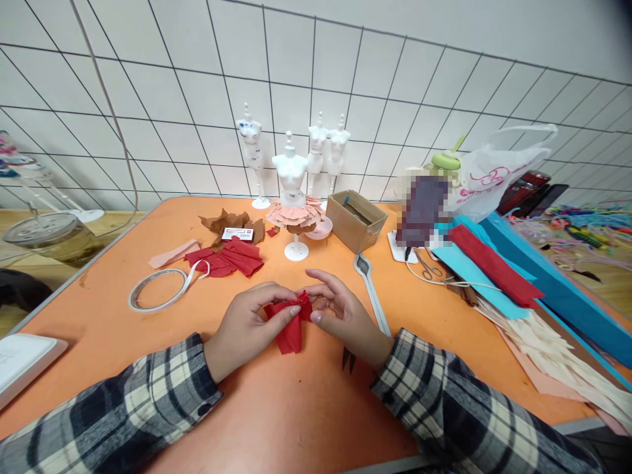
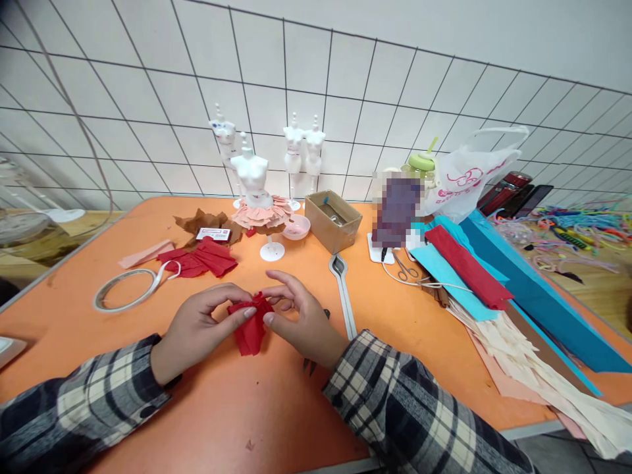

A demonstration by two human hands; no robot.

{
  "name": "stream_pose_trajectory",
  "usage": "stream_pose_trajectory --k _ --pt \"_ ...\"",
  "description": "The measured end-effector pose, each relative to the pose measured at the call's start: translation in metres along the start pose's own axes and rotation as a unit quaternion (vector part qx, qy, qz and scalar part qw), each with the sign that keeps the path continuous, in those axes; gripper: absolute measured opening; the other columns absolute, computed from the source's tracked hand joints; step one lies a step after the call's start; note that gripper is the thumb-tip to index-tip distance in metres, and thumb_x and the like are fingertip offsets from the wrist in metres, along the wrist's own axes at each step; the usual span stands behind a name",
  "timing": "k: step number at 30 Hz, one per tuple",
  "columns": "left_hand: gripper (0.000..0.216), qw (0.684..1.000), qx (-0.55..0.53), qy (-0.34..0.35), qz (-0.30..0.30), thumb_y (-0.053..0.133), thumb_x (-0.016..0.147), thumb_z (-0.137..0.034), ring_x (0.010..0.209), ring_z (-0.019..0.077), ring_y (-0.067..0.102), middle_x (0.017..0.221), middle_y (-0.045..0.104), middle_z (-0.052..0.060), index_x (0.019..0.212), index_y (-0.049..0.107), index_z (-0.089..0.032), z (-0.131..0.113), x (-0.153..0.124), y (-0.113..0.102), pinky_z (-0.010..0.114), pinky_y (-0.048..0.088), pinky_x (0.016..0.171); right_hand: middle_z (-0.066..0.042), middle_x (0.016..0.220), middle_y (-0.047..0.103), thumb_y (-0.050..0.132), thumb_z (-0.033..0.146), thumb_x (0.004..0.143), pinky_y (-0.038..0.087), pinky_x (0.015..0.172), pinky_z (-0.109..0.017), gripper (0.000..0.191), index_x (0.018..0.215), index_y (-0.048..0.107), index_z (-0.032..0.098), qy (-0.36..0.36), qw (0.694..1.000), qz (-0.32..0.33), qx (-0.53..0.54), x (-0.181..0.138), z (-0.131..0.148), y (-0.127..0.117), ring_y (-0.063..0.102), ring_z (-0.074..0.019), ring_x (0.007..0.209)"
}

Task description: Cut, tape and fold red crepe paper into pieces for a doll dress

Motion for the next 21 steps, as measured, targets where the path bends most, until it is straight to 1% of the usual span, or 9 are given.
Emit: stream_pose_trajectory --k 2,4,6,8,11,13,15,18,21 --pt "0.010 0.996 0.037 0.084 0.009 0.058 0.085 -0.019 0.073 0.0146 0.066 0.080 0.072 0.004 0.086 0.068 -0.019 -0.015 -0.002 -0.002 0.024 0.050 0.069 -0.006 0.114 0.068 0.062 0.019 0.084 0.045 0.091 -0.036 0.046 0.129 0.054 0.024 -0.041 0.997 0.009 -0.058 0.000 0.010 -0.001 0.061 -0.0189 0.105" --pt "0.014 0.984 0.079 0.158 0.018 0.057 0.085 -0.015 0.074 0.0148 0.065 0.080 0.073 0.003 0.090 0.069 -0.020 -0.027 -0.006 -0.002 0.026 0.049 0.071 -0.005 0.102 0.071 0.063 0.017 0.083 0.045 0.091 -0.037 0.031 0.113 0.064 0.024 -0.077 0.991 -0.005 -0.109 0.000 0.020 -0.004 0.062 -0.0189 0.100" --pt "0.017 0.974 0.116 0.195 0.021 0.056 0.085 -0.014 0.074 0.0153 0.064 0.079 0.073 0.003 0.092 0.069 -0.022 -0.032 -0.009 -0.001 0.029 0.048 0.073 -0.004 0.090 0.071 0.064 0.015 0.082 0.046 0.088 -0.037 0.016 0.095 0.068 0.023 -0.109 0.984 -0.017 -0.140 0.000 0.029 -0.005 0.062 -0.0187 0.092" --pt "0.016 0.968 0.136 0.207 0.020 0.055 0.085 -0.015 0.074 0.0159 0.064 0.081 0.074 0.004 0.092 0.069 -0.022 -0.033 -0.011 0.000 0.030 0.048 0.074 -0.003 0.084 0.069 0.065 0.014 0.080 0.047 0.086 -0.037 0.008 0.080 0.064 0.022 -0.135 0.979 -0.023 -0.149 -0.001 0.037 -0.004 0.062 -0.0184 0.087" --pt "0.015 0.967 0.144 0.210 0.000 0.055 0.085 -0.016 0.076 0.0164 0.065 0.081 0.074 0.004 0.092 0.068 -0.022 -0.035 -0.011 -0.003 0.031 0.048 0.075 -0.002 0.081 0.066 0.064 0.013 0.079 0.049 0.082 -0.035 0.016 0.071 0.053 0.022 -0.139 0.982 -0.037 -0.125 -0.003 0.037 -0.004 0.061 -0.0167 0.081" --pt "0.015 0.965 0.143 0.218 -0.021 0.056 0.085 -0.015 0.076 0.0162 0.065 0.081 0.074 0.004 0.092 0.067 -0.022 -0.036 -0.011 -0.007 0.032 0.048 0.076 -0.001 0.081 0.063 0.064 0.014 0.079 0.050 0.080 -0.033 0.018 0.073 0.050 0.022 -0.125 0.986 -0.047 -0.104 -0.004 0.032 -0.005 0.061 -0.0155 0.078" --pt "0.016 0.963 0.145 0.226 -0.034 0.057 0.084 -0.013 0.075 0.0157 0.064 0.081 0.074 0.003 0.093 0.067 -0.022 -0.038 -0.013 -0.010 0.032 0.048 0.077 -0.001 0.082 0.063 0.065 0.014 0.079 0.050 0.079 -0.032 0.016 0.084 0.052 0.022 -0.115 0.988 -0.052 -0.089 -0.004 0.028 -0.006 0.061 -0.0147 0.077" --pt "0.016 0.963 0.147 0.221 -0.037 0.057 0.084 -0.014 0.074 0.0151 0.064 0.081 0.074 0.003 0.092 0.067 -0.023 -0.036 -0.013 -0.010 0.033 0.047 0.078 -0.002 0.086 0.065 0.063 0.012 0.079 0.051 0.080 -0.032 0.023 0.098 0.057 0.023 -0.129 0.985 -0.027 -0.113 -0.004 0.031 0.000 0.062 -0.0149 0.080" --pt "0.014 0.966 0.142 0.214 -0.029 0.057 0.084 -0.016 0.073 0.0152 0.064 0.079 0.074 0.003 0.090 0.067 -0.023 -0.037 -0.013 -0.008 0.033 0.047 0.079 -0.002 0.082 0.066 0.059 0.009 0.078 0.050 0.080 -0.032 0.014 0.080 0.058 0.023 -0.167 0.974 -0.003 -0.154 -0.005 0.042 0.007 0.062 -0.0158 0.080"
Point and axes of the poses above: each hand's wrist, its own x-axis towards the middle knuckle, its own y-axis out of the palm, z = x × y, the point moved 10 cm from there along x, towards the middle knuckle
